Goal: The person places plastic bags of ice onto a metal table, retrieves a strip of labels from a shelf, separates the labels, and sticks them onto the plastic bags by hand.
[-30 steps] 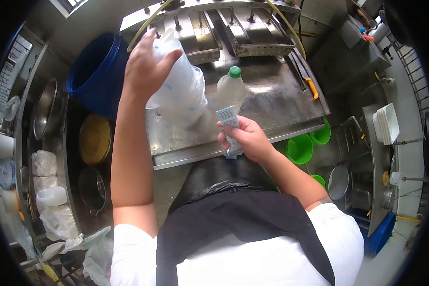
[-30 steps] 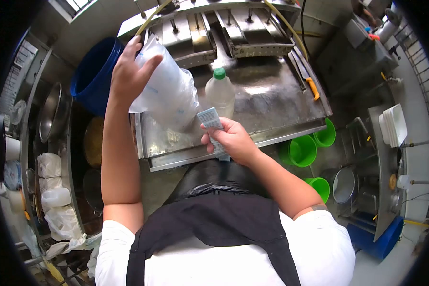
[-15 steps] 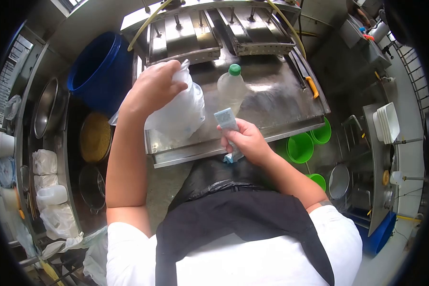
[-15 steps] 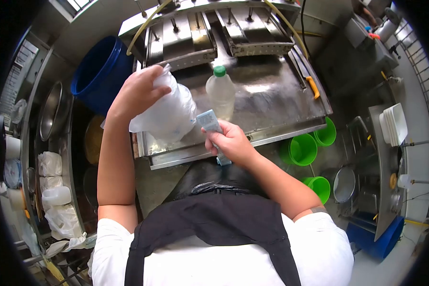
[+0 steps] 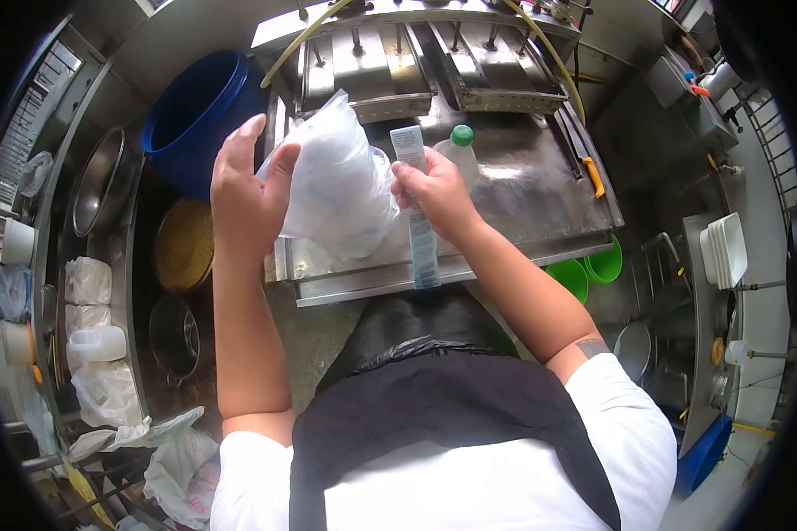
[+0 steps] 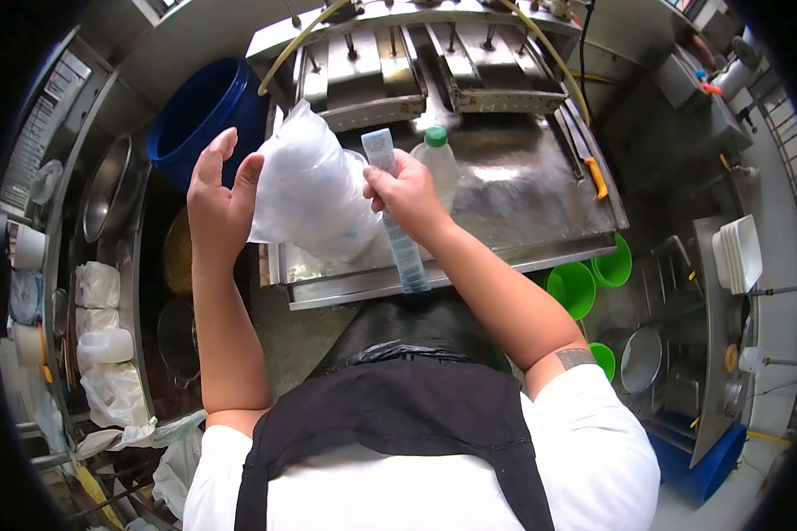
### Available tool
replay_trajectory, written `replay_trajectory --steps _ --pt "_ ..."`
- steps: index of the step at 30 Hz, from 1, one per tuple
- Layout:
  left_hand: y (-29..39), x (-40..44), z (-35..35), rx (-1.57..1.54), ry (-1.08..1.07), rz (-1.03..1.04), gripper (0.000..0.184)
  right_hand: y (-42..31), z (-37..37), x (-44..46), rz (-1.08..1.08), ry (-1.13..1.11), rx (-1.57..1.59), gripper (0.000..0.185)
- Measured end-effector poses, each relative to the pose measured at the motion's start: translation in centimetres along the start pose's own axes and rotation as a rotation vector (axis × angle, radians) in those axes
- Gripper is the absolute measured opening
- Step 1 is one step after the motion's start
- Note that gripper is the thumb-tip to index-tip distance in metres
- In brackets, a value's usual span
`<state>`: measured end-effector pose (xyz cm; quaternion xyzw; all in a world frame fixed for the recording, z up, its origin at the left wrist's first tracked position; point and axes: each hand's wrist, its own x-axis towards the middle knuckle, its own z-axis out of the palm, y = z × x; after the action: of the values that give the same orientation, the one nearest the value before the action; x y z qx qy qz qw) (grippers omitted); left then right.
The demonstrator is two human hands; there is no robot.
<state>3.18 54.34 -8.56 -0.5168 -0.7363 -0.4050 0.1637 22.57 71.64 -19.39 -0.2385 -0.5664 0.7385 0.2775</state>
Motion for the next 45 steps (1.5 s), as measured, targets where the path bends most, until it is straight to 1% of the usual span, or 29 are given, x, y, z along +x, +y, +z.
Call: replay_trajectory --steps 1,3,5,7,9,11,12,13,15,16,17,18,19,21,23,25,27,28,29,31,32,33,35,36,37,39,41,44,45 --pt "-0.1 -0.5 0.1 0.004 0.003 -0.003 0.067 0.0 0.3 0.5 0.011 0.015 -0.023 0.017" --pt "-0.7 -1.6 0.8 0.173 -0.062 0.046 0.064 1.0 0.6 1.6 0.043 0.017 -0.015 0.017" --pt "-1.7 -1.8 1.4 0.214 -0.119 0.084 0.059 2.6 0.6 2.4 0.157 -0.092 0.012 0.015" --pt "-1.2 -1.3 1.2 -0.055 -0.183 -0.092 0.054 2.9 1.3 1.5 0.133 -0.078 -0.002 0.016" --pt "-0.8 -0.8 0.1 -0.064 -0.131 -0.101 0.052 2.8 1.4 0.3 0.166 -0.096 0.044 0.018" --pt "-0.9 -0.6 -0.9 -0.195 -0.094 -0.143 0.052 3.1 1.2 0.0 0.191 -0.105 0.048 0.020" --pt "-2.3 -0.8 -0.8 -0.305 -0.099 -0.211 0.052 3.4 1.1 0.1 0.138 -0.050 0.052 0.018" --pt "-3.8 -0.9 -0.9 -0.305 -0.101 -0.209 0.052 3.4 1.1 0.0 0.084 0.009 0.058 0.016" --pt "-7.0 -1.1 -0.9 -0.370 0.054 -0.294 0.048 3.2 1.2 0.5 0.042 0.062 0.063 0.018" --pt "-8.8 -1.5 -0.7 -0.375 0.046 -0.283 0.048 3.0 1.3 0.9 0.005 0.109 0.066 0.020" --pt "-10.9 -2.1 -0.4 -0.644 0.093 -0.581 0.041 2.9 1.1 1.3 -0.004 0.120 0.071 0.020" --pt "-13.2 -2.8 0.1 -0.909 0.134 -0.883 0.035 3.2 0.8 1.7 0.096 0.105 0.080 0.021" --pt "-16.2 -4.4 1.1 -0.838 0.055 -0.893 0.028 3.6 0.6 2.2 0.196 0.088 0.089 0.022" --pt "-12.3 -5.8 1.9 -0.734 -0.135 -0.997 0.026 4.2 0.4 2.9 0.216 0.051 0.065 0.022" --pt "-9.9 -6.3 3.7 -0.730 -0.208 -1.005 0.024 3.8 0.9 2.7 0.266 0.008 0.045 0.022" --pt "-10.7 -7.5 5.1 -0.725 -0.275 -1.029 0.023 3.6 1.1 2.5 0.236 0.040 0.054 0.019" --pt "-12.2 -8.3 5.9 -0.793 -0.155 -0.454 0.023 3.6 0.9 2.5 0.126 0.044 0.093 0.013" --pt "-12.5 -7.9 5.8 -0.653 -0.143 -0.335 0.020 3.4 0.9 2.5 0.128 0.041 0.089 0.013" --pt "-12.6 -7.7 5.9 -0.654 -0.140 -0.338 0.020 3.3 0.9 2.4 0.095 0.055 0.052 0.011" --pt "-11.4 -6.7 5.3 -0.180 -0.039 -0.123 0.019 2.2 1.5 1.6 0.065 0.068 0.016 0.009" --pt "-11.2 -6.0 4.5 0.182 -0.147 0.004 0.019 1.7 1.9 1.3 0.005 0.097 -0.009 0.012" --pt "-9.9 -5.6 4.0 0.183 -0.149 0.005 0.019 1.5 2.1 1.1 -0.055 0.126 -0.033 0.015" --pt "-6.5 -4.8 3.4 -0.362 0.144 -0.170 0.018 1.5 1.9 1.2 -0.077 0.135 -0.117 0.017" --pt "-5.6 -4.1 2.6 -0.338 0.105 -0.088 0.019 1.6 1.7 1.2 -0.098 0.139 -0.205 0.020" --pt "-4.6 -3.7 2.3 -0.344 0.096 -0.085 0.019 1.5 1.3 1.1 -0.096 0.150 -0.203 0.020" --pt "-2.2 -3.1 2.2 -1.017 0.126 -0.556 0.021 1.3 0.7 1.1 0.115 -0.001 -0.154 0.014" --pt "-1.0 -2.4 2.3 -1.083 0.147 -0.574 0.024 2.1 0.6 1.1 0.114 -0.016 -0.145 0.015" --pt "-2.6 -2.7 2.7 -0.923 0.089 -0.490 0.026 3.3 0.7 1.1 0.104 -0.029 -0.076 0.023" --pt "-3.8 -3.1 3.4 -0.774 0.062 -0.486 0.028 3.5 0.9 1.2 0.010 0.101 -0.052 0.025"
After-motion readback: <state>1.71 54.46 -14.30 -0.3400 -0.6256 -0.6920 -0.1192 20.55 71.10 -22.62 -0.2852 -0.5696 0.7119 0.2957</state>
